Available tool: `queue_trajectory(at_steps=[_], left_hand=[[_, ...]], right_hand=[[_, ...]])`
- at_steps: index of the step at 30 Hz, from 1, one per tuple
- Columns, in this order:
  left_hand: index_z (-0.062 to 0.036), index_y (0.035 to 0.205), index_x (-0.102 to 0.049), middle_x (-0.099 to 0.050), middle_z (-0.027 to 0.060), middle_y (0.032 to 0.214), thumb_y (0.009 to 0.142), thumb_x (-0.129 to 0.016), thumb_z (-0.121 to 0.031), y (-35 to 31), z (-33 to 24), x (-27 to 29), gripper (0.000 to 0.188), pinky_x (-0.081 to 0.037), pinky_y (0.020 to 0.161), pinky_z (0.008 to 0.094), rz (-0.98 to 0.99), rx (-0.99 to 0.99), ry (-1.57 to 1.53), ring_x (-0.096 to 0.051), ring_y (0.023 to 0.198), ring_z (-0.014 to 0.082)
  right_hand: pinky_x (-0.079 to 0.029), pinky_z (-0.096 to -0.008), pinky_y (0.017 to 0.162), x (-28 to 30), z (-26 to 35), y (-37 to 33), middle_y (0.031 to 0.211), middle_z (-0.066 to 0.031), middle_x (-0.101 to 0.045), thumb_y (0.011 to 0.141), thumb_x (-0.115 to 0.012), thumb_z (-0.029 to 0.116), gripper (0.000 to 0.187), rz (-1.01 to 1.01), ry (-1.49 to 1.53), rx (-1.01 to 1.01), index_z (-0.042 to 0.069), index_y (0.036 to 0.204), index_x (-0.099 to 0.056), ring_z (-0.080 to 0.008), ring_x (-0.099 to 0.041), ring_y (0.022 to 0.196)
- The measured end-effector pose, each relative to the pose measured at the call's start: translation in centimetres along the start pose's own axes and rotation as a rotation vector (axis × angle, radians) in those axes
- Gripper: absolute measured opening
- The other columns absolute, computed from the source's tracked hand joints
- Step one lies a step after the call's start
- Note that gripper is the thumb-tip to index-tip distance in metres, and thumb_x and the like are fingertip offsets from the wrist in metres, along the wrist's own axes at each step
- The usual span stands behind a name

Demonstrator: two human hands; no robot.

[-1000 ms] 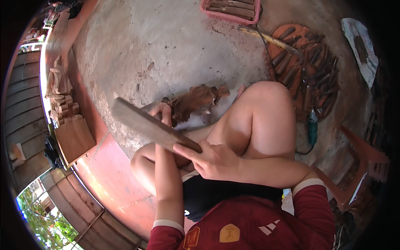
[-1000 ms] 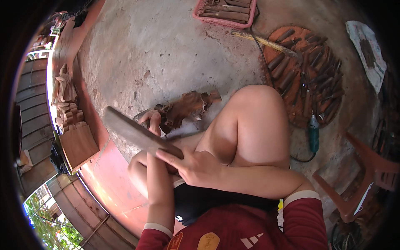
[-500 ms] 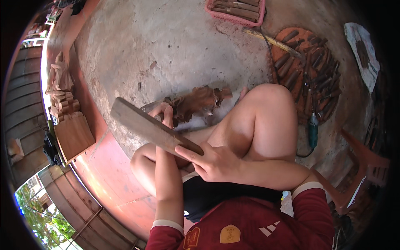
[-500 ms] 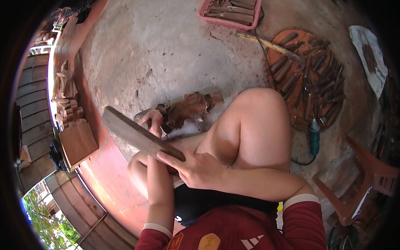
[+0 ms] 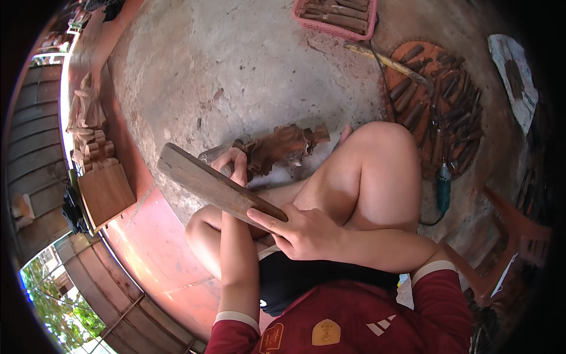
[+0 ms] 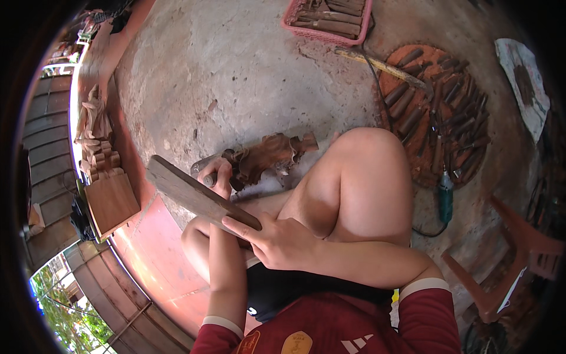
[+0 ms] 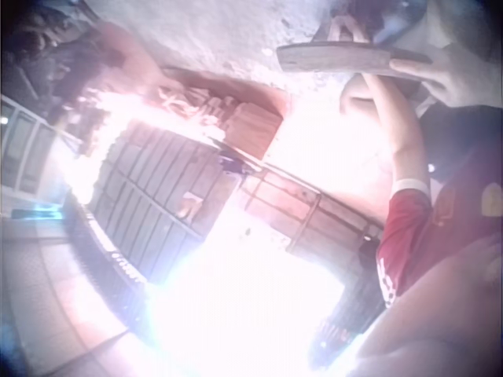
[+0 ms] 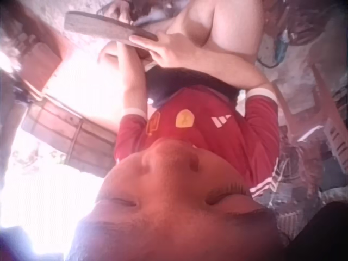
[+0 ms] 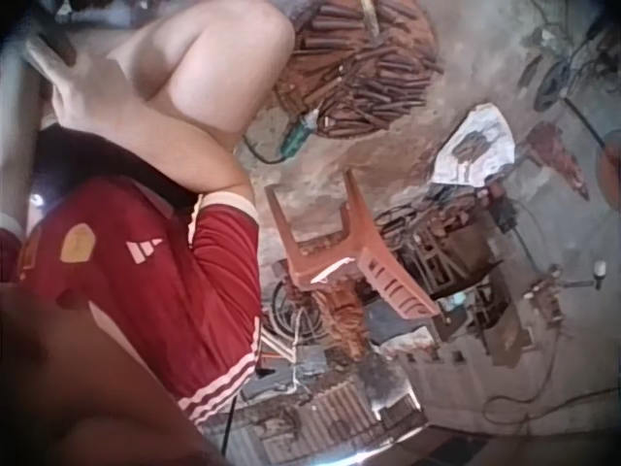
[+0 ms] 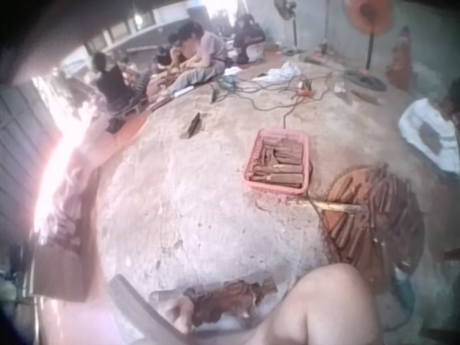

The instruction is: The person sits cross-legged on the floor and carves a wooden object using a chisel and a wooden mallet. They hold the wood steady with one hand while striking the chisel with the mallet to shape the piece.

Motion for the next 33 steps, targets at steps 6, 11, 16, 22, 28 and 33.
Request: queue_trajectory(at_steps=[6, 11, 16, 22, 28, 33], left_hand=[[-0.0017, 0.067, -0.056, -0.052, 0.0028, 0.061, 0.084, -0.062, -0.002, -0.4, 2.5, -0.4, 0.018, -0.039, 0.056, 0.0267, -0.055, -0.205, 0.060, -0.047, 0.059, 0.0107], [0.0019, 0.063, -0.054, -0.051, 0.0039, 0.055, 0.085, -0.061, 0.000, 0.0, 2.0, -0.3, 0.023, -0.036, 0.049, 0.0297, -0.088, -0.116, -0.112, -0.045, 0.052, 0.0108], [0.0002, 0.065, -0.058, -0.053, 0.0028, 0.056, 0.095, -0.060, -0.016, -0.9, 2.3, 0.3, 0.035, -0.037, 0.051, 0.0285, -0.105, 0.076, -0.034, -0.047, 0.053, 0.0110], [-0.0038, 0.077, -0.061, -0.058, 0.0043, 0.071, 0.098, -0.061, -0.032, -1.3, -0.1, 0.1, 0.035, -0.042, 0.059, 0.0290, -0.224, 0.005, -0.175, -0.050, 0.063, 0.0135], [-0.0034, 0.105, -0.049, -0.054, 0.0083, 0.101, 0.089, -0.059, -0.012, -0.6, 0.8, 1.8, 0.021, -0.044, 0.091, 0.0348, -0.168, -0.149, -0.636, -0.054, 0.099, 0.0191], [-0.0002, 0.109, -0.051, -0.059, 0.0113, 0.098, 0.099, -0.053, -0.005, -0.2, 0.9, 2.3, 0.012, -0.048, 0.091, 0.0352, -0.175, -0.121, -0.516, -0.060, 0.096, 0.0215]], right_hand=[[-0.053, -0.0389, 0.045, -0.7, -0.1, -0.5, 0.085, -0.0171, -0.059, 0.082, -0.066, 0.012, 0.072, 0.179, -0.064, -0.173, 0.022, 0.150, -0.041, -0.0290, -0.060, 0.053], [-0.049, -0.0386, 0.043, 0.2, 1.1, 0.3, 0.075, -0.0084, -0.051, 0.083, -0.067, 0.012, 0.075, -0.078, 0.133, 0.149, 0.028, 0.150, -0.040, -0.0255, -0.055, 0.053], [-0.054, -0.0351, 0.049, 0.8, 0.6, 0.8, 0.094, -0.0131, -0.063, 0.078, -0.071, 0.012, 0.074, -0.114, 0.155, 0.129, 0.019, 0.147, -0.046, -0.0258, -0.064, 0.061], [-0.055, -0.0348, 0.057, 0.9, 0.7, 1.0, 0.101, -0.0167, -0.064, 0.079, -0.071, 0.006, 0.076, -0.186, 0.348, 0.100, 0.013, 0.148, -0.043, -0.0288, -0.066, 0.069], [-0.053, -0.0317, 0.069, 5.2, -2.3, 2.8, 0.110, -0.0203, -0.066, 0.081, -0.069, 0.003, 0.076, -0.416, 0.226, 0.127, 0.000, 0.150, -0.037, -0.0214, -0.066, 0.081], [-0.047, -0.0239, 0.092, 7.1, -4.0, 3.8, 0.126, -0.0148, -0.062, 0.085, -0.064, -0.002, 0.075, -0.648, 0.483, -0.066, -0.011, 0.150, -0.027, -0.0125, -0.060, 0.106]])
Point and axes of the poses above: each hand's wrist, its own y-axis towards the middle knuckle, its own x-axis out of the back of the hand, z = x × y, the point moved 2 cm from there along y, towards the middle knuckle
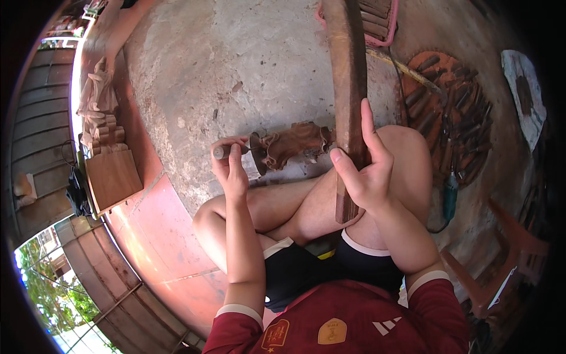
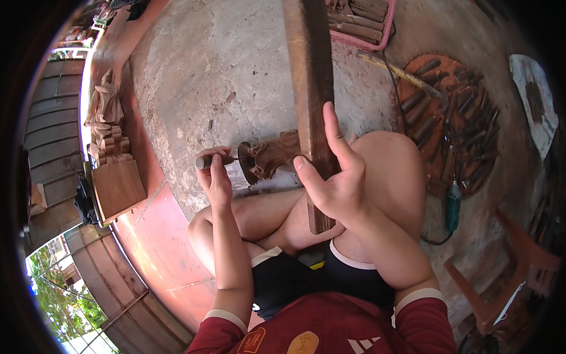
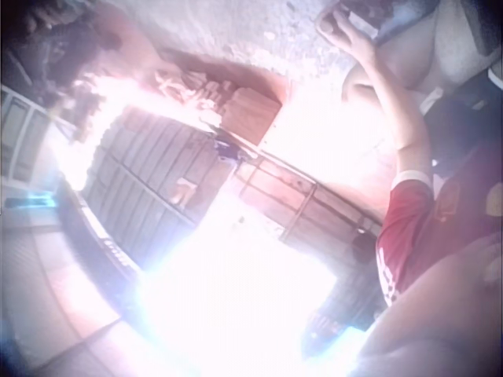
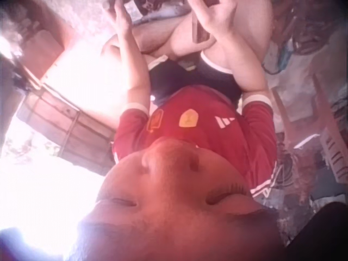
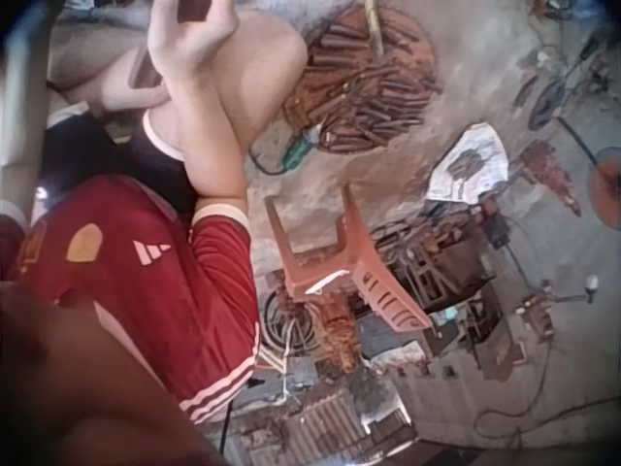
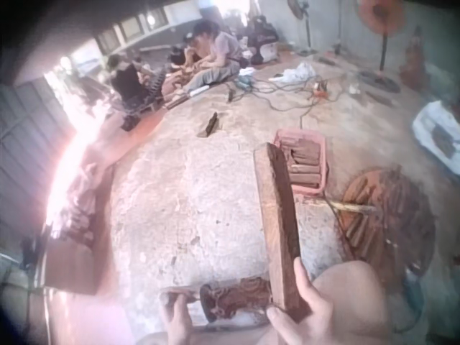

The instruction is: The person sits cross-legged on the floor and carves a wooden object using a chisel and a wooden mallet. They hold the wood steady with one hand while striking the chisel with the mallet to shape the piece.

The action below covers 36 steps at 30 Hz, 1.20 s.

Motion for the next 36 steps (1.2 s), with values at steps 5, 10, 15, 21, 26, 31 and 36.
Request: queue_trajectory(at_steps=[5, 10, 15, 21, 26, 31, 36], left_hand=[[-0.0010, 0.111, -0.054, -0.064, 0.0093, 0.094, 0.097, -0.062, -0.011, -0.3, -0.2, -0.5, 0.019, -0.052, 0.076, 0.0288, 0.044, -0.024, 0.121, -0.063, 0.085, 0.0162], [-0.0013, 0.107, -0.057, -0.064, 0.0078, 0.091, 0.094, -0.067, -0.011, -0.6, 1.3, -0.1, 0.019, -0.053, 0.074, 0.0281, 0.034, 0.008, 0.176, -0.063, 0.081, 0.0145], [-0.0013, 0.101, -0.058, -0.063, 0.0065, 0.086, 0.094, -0.069, -0.015, -0.4, 3.1, 1.6, 0.019, -0.053, 0.071, 0.0272, -0.002, -0.038, 0.404, -0.061, 0.075, 0.0134], [-0.0022, 0.094, -0.054, -0.059, 0.0053, 0.075, 0.095, -0.068, -0.020, -0.5, 2.2, -1.2, 0.023, -0.047, 0.060, 0.0233, 0.080, 0.019, 0.233, -0.056, 0.066, 0.0115], [-0.0028, 0.092, -0.055, -0.059, 0.0029, 0.076, 0.093, -0.071, -0.018, -0.1, 2.9, -0.6, 0.022, -0.045, 0.063, 0.0245, 0.096, 0.085, 0.302, -0.052, 0.070, 0.0085], [-0.0035, 0.092, -0.052, -0.058, 0.0035, 0.081, 0.097, -0.063, -0.013, 0.0, 2.3, -1.2, 0.015, -0.045, 0.067, 0.0251, 0.167, 0.111, 0.304, -0.052, 0.074, 0.0092], [-0.0058, 0.096, -0.048, -0.054, 0.0039, 0.080, 0.100, -0.055, -0.009, 0.7, 2.2, -0.8, 0.009, -0.043, 0.067, 0.0278, 0.132, 0.154, 0.087, -0.050, 0.072, 0.0124]], right_hand=[[-0.028, -0.0339, 0.109, -0.4, -0.3, -1.1, 0.131, -0.0147, -0.060, 0.085, -0.065, 0.000, 0.078, 0.136, 0.017, -0.121, -0.009, 0.151, -0.025, -0.0141, -0.057, 0.114], [-0.026, -0.0325, 0.102, -1.0, -0.5, -1.1, 0.127, -0.0172, -0.064, 0.082, -0.069, 0.003, 0.077, 0.218, -0.124, 0.010, -0.008, 0.149, -0.033, -0.0139, -0.060, 0.113], [0.007, -0.0459, 0.112, -1.0, -0.3, -1.0, 0.122, -0.0144, -0.067, 0.083, -0.069, 0.006, 0.079, 0.217, -0.072, -0.095, -0.007, 0.150, -0.030, -0.0141, -0.056, 0.120], [0.018, -0.0516, 0.114, -0.6, -0.7, -1.1, 0.122, -0.0132, -0.068, 0.083, -0.069, 0.010, 0.080, 0.207, -0.068, -0.154, -0.006, 0.151, -0.029, -0.0158, -0.056, 0.123], [-0.027, -0.0336, 0.098, -1.0, -0.3, -1.2, 0.126, -0.0168, -0.065, 0.083, -0.069, 0.005, 0.076, 0.222, -0.112, -0.078, -0.006, 0.149, -0.033, -0.0132, -0.059, 0.112], [-0.050, -0.0240, 0.085, -1.3, -0.4, -1.6, 0.116, -0.0158, -0.068, 0.083, -0.070, 0.003, 0.074, 0.258, -0.075, -0.091, -0.005, 0.148, -0.037, -0.0084, -0.062, 0.098], [-0.050, -0.0236, 0.082, -1.5, -0.5, -1.9, 0.102, -0.0121, -0.071, 0.081, -0.071, 0.005, 0.076, 0.293, -0.140, -0.103, -0.003, 0.149, -0.037, -0.0061, -0.062, 0.091]])
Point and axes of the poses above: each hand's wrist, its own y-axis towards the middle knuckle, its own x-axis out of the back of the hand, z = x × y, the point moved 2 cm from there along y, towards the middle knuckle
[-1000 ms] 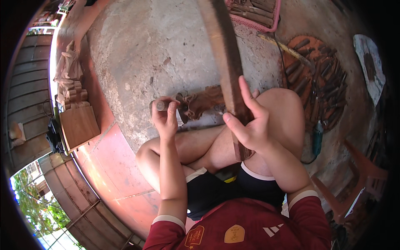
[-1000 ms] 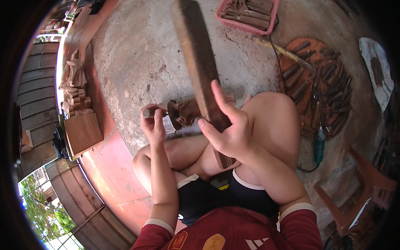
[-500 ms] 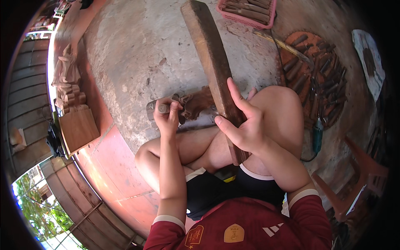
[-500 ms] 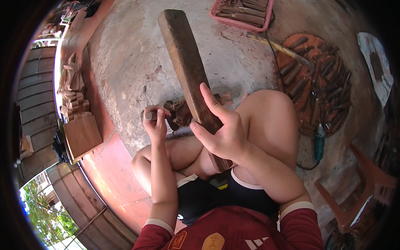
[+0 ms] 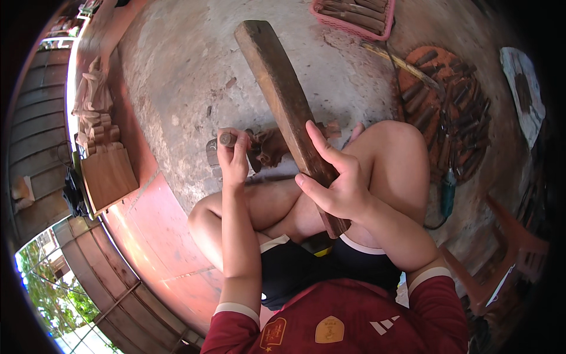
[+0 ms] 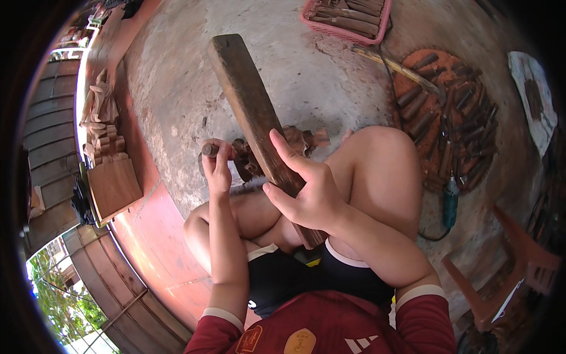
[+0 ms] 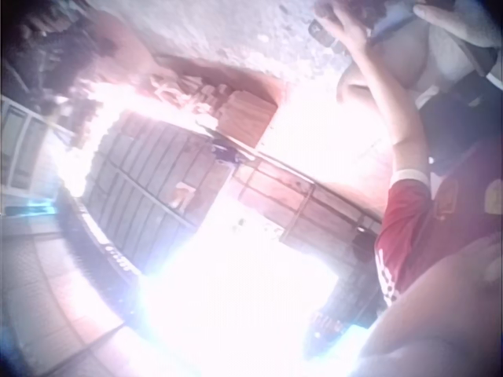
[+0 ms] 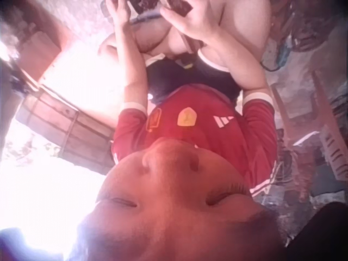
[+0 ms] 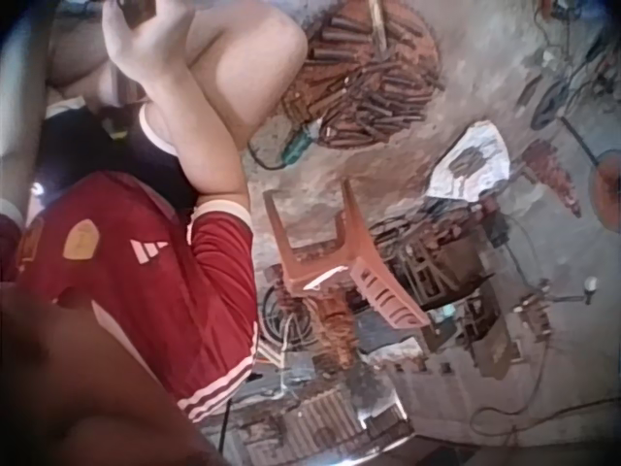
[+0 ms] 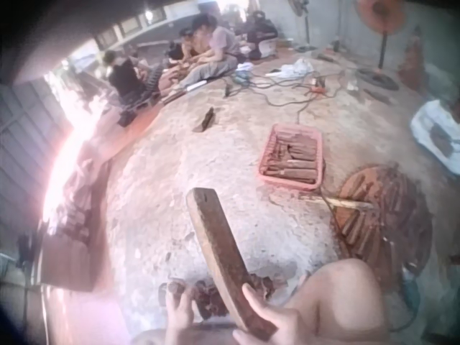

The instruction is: The person sits cross-legged on the floor and carves a wooden object using a chisel and a wooden mallet. They hold the wood steady with one hand while striking the chisel with the mallet to shape the piece.

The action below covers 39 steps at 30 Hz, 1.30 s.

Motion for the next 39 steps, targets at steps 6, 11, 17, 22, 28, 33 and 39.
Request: queue_trajectory(at_steps=[6, 11, 17, 22, 28, 33, 39], left_hand=[[-0.0065, 0.102, -0.046, -0.054, 0.0037, 0.084, 0.100, -0.055, -0.007, -0.1, 1.3, 0.8, 0.010, -0.043, 0.067, 0.0283, -0.095, 0.003, -0.024, -0.051, 0.073, 0.0127], [-0.0065, 0.104, -0.046, -0.054, 0.0035, 0.084, 0.099, -0.056, -0.007, -0.2, 1.5, 0.4, 0.011, -0.044, 0.070, 0.0277, -0.097, 0.015, 0.017, -0.052, 0.075, 0.0128], [-0.0060, 0.102, -0.047, -0.055, 0.0032, 0.090, 0.097, -0.055, -0.001, -1.5, 1.2, 0.2, 0.011, -0.044, 0.073, 0.0245, -0.051, 0.002, 0.010, -0.051, 0.080, 0.0100], [-0.0060, 0.100, -0.050, -0.058, 0.0053, 0.097, 0.094, -0.057, -0.002, -3.7, 0.3, -0.6, 0.010, -0.046, 0.075, 0.0279, -0.109, 0.019, -0.090, -0.053, 0.084, 0.0124], [-0.0064, 0.099, -0.049, -0.059, 0.0083, 0.094, 0.094, -0.060, -0.004, -3.4, 1.8, -0.3, 0.012, -0.049, 0.082, 0.0324, -0.146, -0.140, 0.032, -0.057, 0.087, 0.0165], [-0.0060, 0.096, -0.045, -0.059, 0.0099, 0.088, 0.091, -0.060, 0.004, -3.4, 2.7, 0.0, 0.019, -0.050, 0.079, 0.0312, -0.148, -0.094, 0.224, -0.057, 0.083, 0.0176], [-0.0066, 0.100, -0.046, -0.060, 0.0099, 0.091, 0.091, -0.062, 0.001, -3.7, 3.7, -0.1, 0.019, -0.050, 0.078, 0.0312, -0.256, -0.153, 0.075, -0.058, 0.080, 0.0168]], right_hand=[[-0.049, -0.0238, 0.084, -0.4, 0.1, -0.2, 0.095, -0.0110, -0.073, 0.081, -0.071, 0.007, 0.077, 0.039, -0.039, -0.038, 0.000, 0.150, -0.037, -0.0063, -0.063, 0.088], [-0.050, -0.0256, 0.084, -0.4, -0.1, 0.0, 0.099, -0.0131, -0.073, 0.081, -0.070, 0.008, 0.076, 0.024, -0.081, 0.030, 0.000, 0.150, -0.038, -0.0094, -0.065, 0.091], [-0.052, -0.0290, 0.079, -1.1, -0.3, -0.4, 0.099, -0.0173, -0.070, 0.081, -0.070, 0.009, 0.076, 0.020, -0.051, 0.061, 0.001, 0.150, -0.038, -0.0172, -0.068, 0.085], [-0.054, -0.0374, 0.062, -2.5, -0.3, -2.0, 0.079, -0.0163, -0.062, 0.079, -0.069, 0.012, 0.077, 0.180, -0.135, 0.007, 0.012, 0.151, -0.040, -0.0311, -0.061, 0.063], [-0.053, -0.0351, 0.047, -4.6, 0.1, -4.4, 0.086, -0.0139, -0.061, 0.077, -0.069, 0.009, 0.072, 0.171, -0.372, 0.267, 0.021, 0.145, -0.049, -0.0258, -0.060, 0.055], [-0.051, -0.0362, 0.043, -4.9, -0.6, -5.0, 0.081, -0.0140, -0.057, 0.083, -0.066, 0.015, 0.069, 0.330, -0.570, 0.089, 0.028, 0.148, -0.045, -0.0257, -0.058, 0.048], [-0.050, -0.0356, 0.043, -4.7, 0.6, -4.6, 0.075, -0.0124, -0.053, 0.080, -0.068, 0.015, 0.072, 0.273, -0.519, 0.275, 0.026, 0.147, -0.046, -0.0242, -0.054, 0.048]])
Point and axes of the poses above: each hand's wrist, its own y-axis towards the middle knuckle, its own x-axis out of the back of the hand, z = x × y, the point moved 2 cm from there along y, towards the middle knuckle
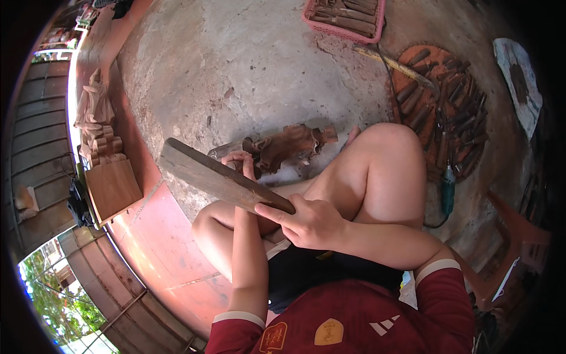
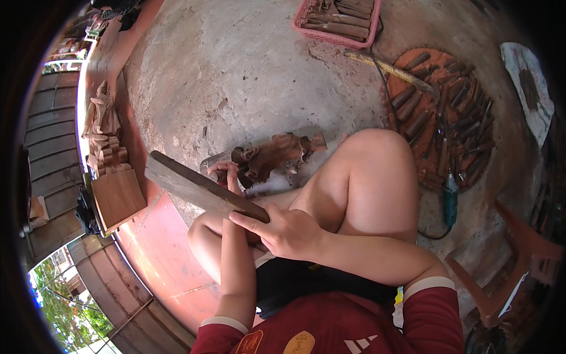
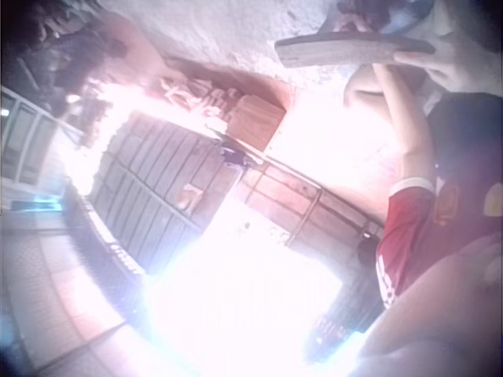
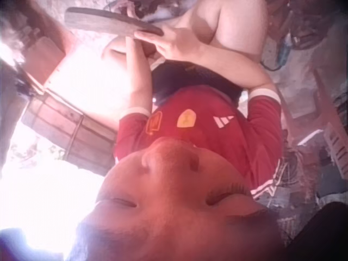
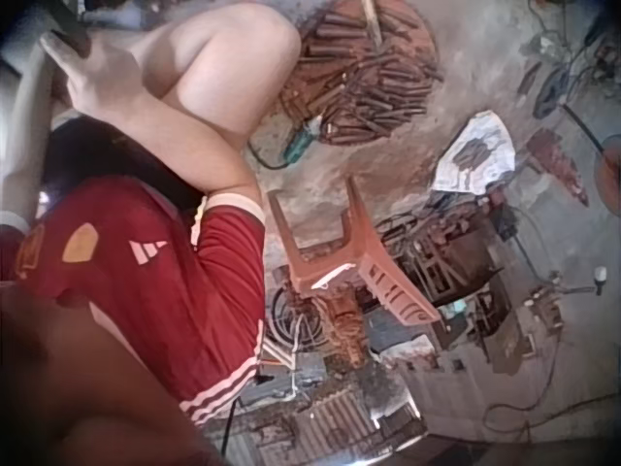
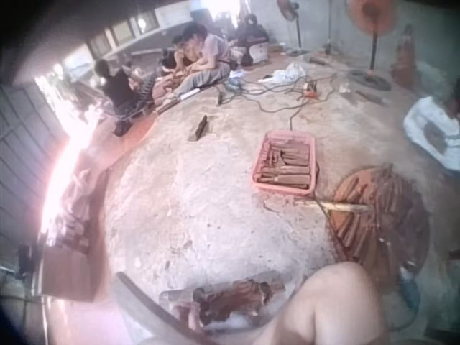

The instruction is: The person sits cross-legged on the floor and carves a wooden object using a chisel and a wooden mallet. They hold the wood steady with one hand while striking the chisel with the mallet to shape the piece.

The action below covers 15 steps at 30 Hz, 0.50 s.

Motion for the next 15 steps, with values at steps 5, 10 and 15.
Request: queue_trajectory(at_steps=[5, 10, 15], left_hand=[[-0.0067, 0.103, -0.044, -0.059, 0.0107, 0.096, 0.095, -0.056, 0.000, -1.3, -1.3, -1.0, 0.016, -0.047, 0.083, 0.0304, -0.005, 0.015, -0.008, -0.056, 0.087, 0.0171], [-0.0074, 0.105, -0.043, -0.059, 0.0107, 0.102, 0.096, -0.057, 0.000, -2.3, -1.5, -1.2, 0.018, -0.045, 0.081, 0.0273, -0.023, 0.014, -0.028, -0.053, 0.088, 0.0138], [-0.0060, 0.103, -0.043, -0.059, 0.0103, 0.098, 0.099, -0.060, -0.012, -2.7, -1.9, -1.7, 0.018, -0.047, 0.080, 0.0280, -0.074, -0.060, 0.101, -0.055, 0.085, 0.0139]], right_hand=[[-0.048, -0.0356, 0.041, -0.5, 0.0, -1.0, 0.072, -0.0112, -0.051, 0.081, -0.068, 0.016, 0.068, 0.115, 0.034, -0.078, 0.029, 0.145, -0.049, -0.0227, -0.052, 0.047], [-0.044, -0.0342, 0.038, -1.0, 0.6, -1.1, 0.070, -0.0110, -0.049, 0.080, -0.067, 0.016, 0.071, 0.047, 0.041, 0.016, 0.031, 0.147, -0.046, -0.0211, -0.048, 0.044], [-0.043, -0.0341, 0.036, -0.9, 0.2, -1.4, 0.071, -0.0111, -0.048, 0.082, -0.066, 0.016, 0.071, 0.131, 0.065, -0.049, 0.030, 0.148, -0.044, -0.0207, -0.049, 0.044]])
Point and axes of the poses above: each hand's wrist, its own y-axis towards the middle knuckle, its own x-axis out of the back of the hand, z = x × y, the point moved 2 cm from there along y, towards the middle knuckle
